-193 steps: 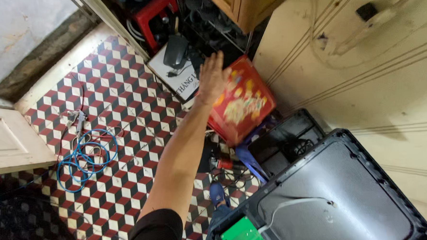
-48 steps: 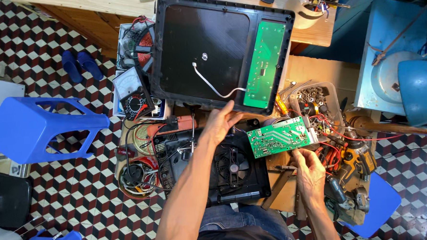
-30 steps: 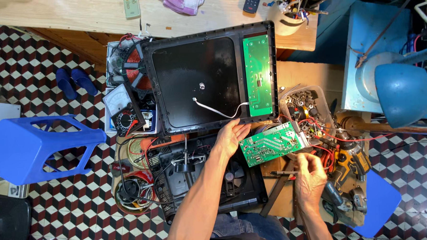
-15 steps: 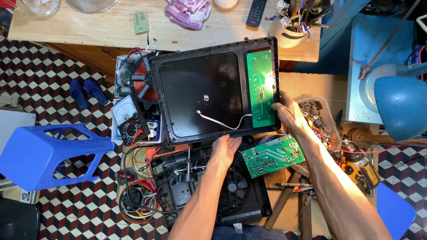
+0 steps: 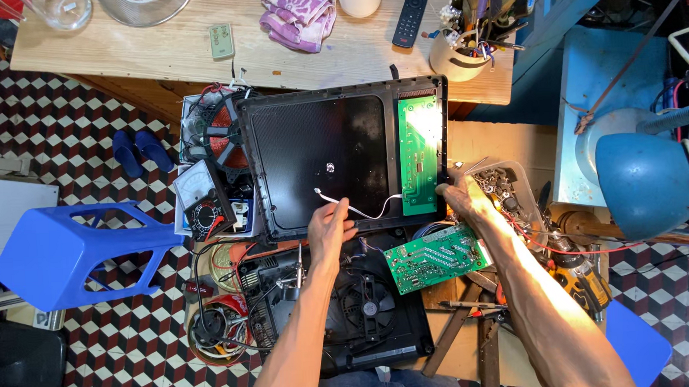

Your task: The person repairs an appliance on a cluttered workbench. They remove a magnifying lamp from the opened casing, lift out the power board and main circuit board, probe the board with multimeter test leads, then reposition the boards and casing while continuing to work on the unit.

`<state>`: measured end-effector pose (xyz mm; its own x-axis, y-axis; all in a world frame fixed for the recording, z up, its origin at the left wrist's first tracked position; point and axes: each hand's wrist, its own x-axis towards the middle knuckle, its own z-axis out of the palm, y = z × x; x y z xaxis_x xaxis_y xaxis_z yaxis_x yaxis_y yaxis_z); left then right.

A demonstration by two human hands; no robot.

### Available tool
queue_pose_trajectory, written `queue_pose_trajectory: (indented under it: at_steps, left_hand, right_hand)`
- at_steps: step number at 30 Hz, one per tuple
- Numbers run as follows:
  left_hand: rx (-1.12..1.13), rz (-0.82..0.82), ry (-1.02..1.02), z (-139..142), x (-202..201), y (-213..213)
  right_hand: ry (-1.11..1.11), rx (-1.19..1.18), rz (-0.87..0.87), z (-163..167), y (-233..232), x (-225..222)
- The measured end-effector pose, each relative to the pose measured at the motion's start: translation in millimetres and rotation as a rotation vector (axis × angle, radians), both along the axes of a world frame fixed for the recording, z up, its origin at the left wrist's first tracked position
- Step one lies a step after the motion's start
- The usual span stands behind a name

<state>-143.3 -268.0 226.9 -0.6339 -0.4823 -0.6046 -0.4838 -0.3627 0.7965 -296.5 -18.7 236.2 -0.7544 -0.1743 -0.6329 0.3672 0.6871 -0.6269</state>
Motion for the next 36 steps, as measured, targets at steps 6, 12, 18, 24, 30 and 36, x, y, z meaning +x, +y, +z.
queue_pose_trajectory:
  at_steps: [6,12,18,24,30,36]
  left_hand:
    - [-0.062,0.011,0.190,-10.3,-13.2,6.4]
    - [-0.140,0.092,-0.125,-1.5,-12.7,12.9]
    - [-0.094,0.267,0.048,-17.1,-14.6,17.3]
    - [0.019,0.389,0.160,-17.5,-11.7,12.1]
    - [-0.229,-0.027,0.375,21.8,23.8,22.3]
    - [-0.719,-0.380,0.327,49.3,59.8,61.5]
  right_hand:
    - [-0.021,0.090,0.159,-16.5,14.4,-12.9]
    - [0.026,0.013,0.186,-11.5,16.0,-8.0]
    - [0.572,-0.087,-0.199,52.5,45.0,65.0]
    - [0.461,-0.226,-0.828,64.9,51.6,210.3]
    - [0.475,-0.087,-0.725,53.4,9.7,276.4]
    - [0.831,0.253,-0.236,75.9,3.6,264.2]
